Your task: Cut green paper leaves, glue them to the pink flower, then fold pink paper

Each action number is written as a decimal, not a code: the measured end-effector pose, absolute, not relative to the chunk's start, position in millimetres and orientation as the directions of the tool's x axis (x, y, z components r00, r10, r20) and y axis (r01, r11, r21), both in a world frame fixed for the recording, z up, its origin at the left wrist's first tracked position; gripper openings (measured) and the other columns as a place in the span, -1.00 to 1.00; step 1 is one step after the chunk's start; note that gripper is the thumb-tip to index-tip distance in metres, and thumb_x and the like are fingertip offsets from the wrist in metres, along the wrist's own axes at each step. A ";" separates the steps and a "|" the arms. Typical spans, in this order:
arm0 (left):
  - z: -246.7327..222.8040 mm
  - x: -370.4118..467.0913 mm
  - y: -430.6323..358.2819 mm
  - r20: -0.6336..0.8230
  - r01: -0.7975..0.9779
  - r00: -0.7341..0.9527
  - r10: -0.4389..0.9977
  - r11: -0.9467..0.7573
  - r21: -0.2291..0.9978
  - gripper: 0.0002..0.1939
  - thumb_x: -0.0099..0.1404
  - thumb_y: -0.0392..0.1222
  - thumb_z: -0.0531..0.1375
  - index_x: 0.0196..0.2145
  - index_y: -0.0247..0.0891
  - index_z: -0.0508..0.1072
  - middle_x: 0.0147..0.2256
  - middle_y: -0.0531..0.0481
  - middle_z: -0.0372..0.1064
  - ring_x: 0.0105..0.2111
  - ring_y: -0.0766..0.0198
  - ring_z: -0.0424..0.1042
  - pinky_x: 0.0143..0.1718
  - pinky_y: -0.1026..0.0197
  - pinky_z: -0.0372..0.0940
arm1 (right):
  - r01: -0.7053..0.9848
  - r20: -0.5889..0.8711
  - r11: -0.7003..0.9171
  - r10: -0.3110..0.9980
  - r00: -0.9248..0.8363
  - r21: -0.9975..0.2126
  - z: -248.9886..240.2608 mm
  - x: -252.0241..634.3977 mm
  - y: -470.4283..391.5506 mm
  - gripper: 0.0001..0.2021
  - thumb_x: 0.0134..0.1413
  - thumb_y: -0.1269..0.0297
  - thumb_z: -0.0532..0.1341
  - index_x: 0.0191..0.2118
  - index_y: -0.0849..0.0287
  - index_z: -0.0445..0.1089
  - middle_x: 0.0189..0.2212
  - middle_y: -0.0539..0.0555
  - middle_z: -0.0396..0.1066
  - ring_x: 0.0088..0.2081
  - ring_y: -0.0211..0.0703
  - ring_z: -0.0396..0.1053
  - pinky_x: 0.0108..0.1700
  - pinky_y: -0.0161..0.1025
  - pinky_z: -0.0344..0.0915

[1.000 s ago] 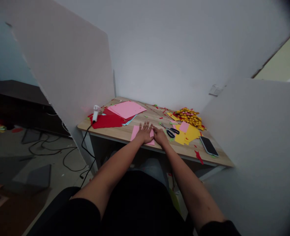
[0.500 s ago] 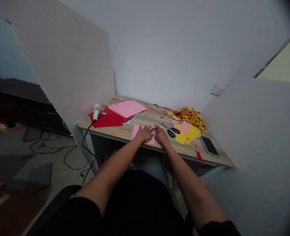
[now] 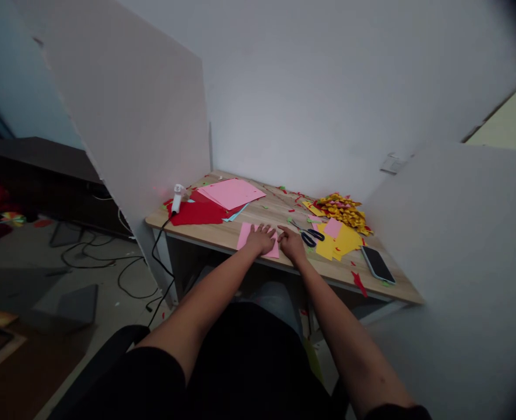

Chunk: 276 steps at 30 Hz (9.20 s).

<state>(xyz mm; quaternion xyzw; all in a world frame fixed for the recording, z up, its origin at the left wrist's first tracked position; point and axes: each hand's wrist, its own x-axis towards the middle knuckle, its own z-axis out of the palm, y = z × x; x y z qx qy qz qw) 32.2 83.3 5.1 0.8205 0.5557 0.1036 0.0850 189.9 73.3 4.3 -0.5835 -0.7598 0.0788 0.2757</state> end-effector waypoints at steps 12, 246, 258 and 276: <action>2.4 31.7 83.6 0.084 0.889 0.370 0.925 -0.379 0.258 -0.40 0.44 0.03 0.15 0.34 -0.17 0.18 0.40 -0.19 -0.03 0.39 -0.14 -0.04 0.36 -0.40 -0.16 | 0.881 0.315 0.321 0.925 -0.212 -0.348 -3.6 185.7 81.6 -0.44 0.22 0.48 0.06 0.34 0.20 0.20 0.09 0.21 0.46 0.09 -0.02 0.34 0.14 -0.18 0.22; 4.1 33.5 61.2 0.043 0.923 0.350 0.936 -0.352 0.155 -0.42 0.46 -0.17 -0.14 0.40 -0.20 0.06 0.44 -0.05 -0.08 0.40 -0.01 -0.05 0.38 -0.23 -0.10 | 0.841 0.435 0.415 0.866 -0.248 -0.347 -20.4 180.9 30.2 -0.43 0.08 0.51 0.04 0.25 0.34 0.29 -0.12 0.26 0.47 -0.09 0.10 0.30 0.08 -0.02 0.24; 1.6 32.9 62.3 0.081 0.915 0.346 0.935 -0.355 0.189 -0.46 0.49 -0.17 -0.13 0.38 -0.14 0.11 0.43 -0.04 -0.03 0.40 0.03 -0.02 0.39 -0.22 -0.11 | 0.776 0.482 0.486 0.833 -0.272 -0.401 -32.4 198.0 34.3 -0.47 0.17 0.39 0.01 0.26 0.28 0.23 -0.06 0.26 0.48 -0.06 0.03 0.40 0.09 0.01 0.33; -0.9 30.8 68.3 0.175 0.894 0.347 0.921 -0.382 0.236 -0.49 0.42 -0.03 0.19 0.26 -0.20 0.29 0.33 -0.19 0.10 0.31 -0.09 0.13 0.31 -0.34 0.04 | 0.892 0.426 0.345 0.882 -0.202 -0.291 -18.2 174.6 37.6 -0.46 0.21 0.55 -0.02 0.28 0.24 0.29 0.01 0.24 0.46 -0.06 0.01 0.32 0.10 -0.10 0.18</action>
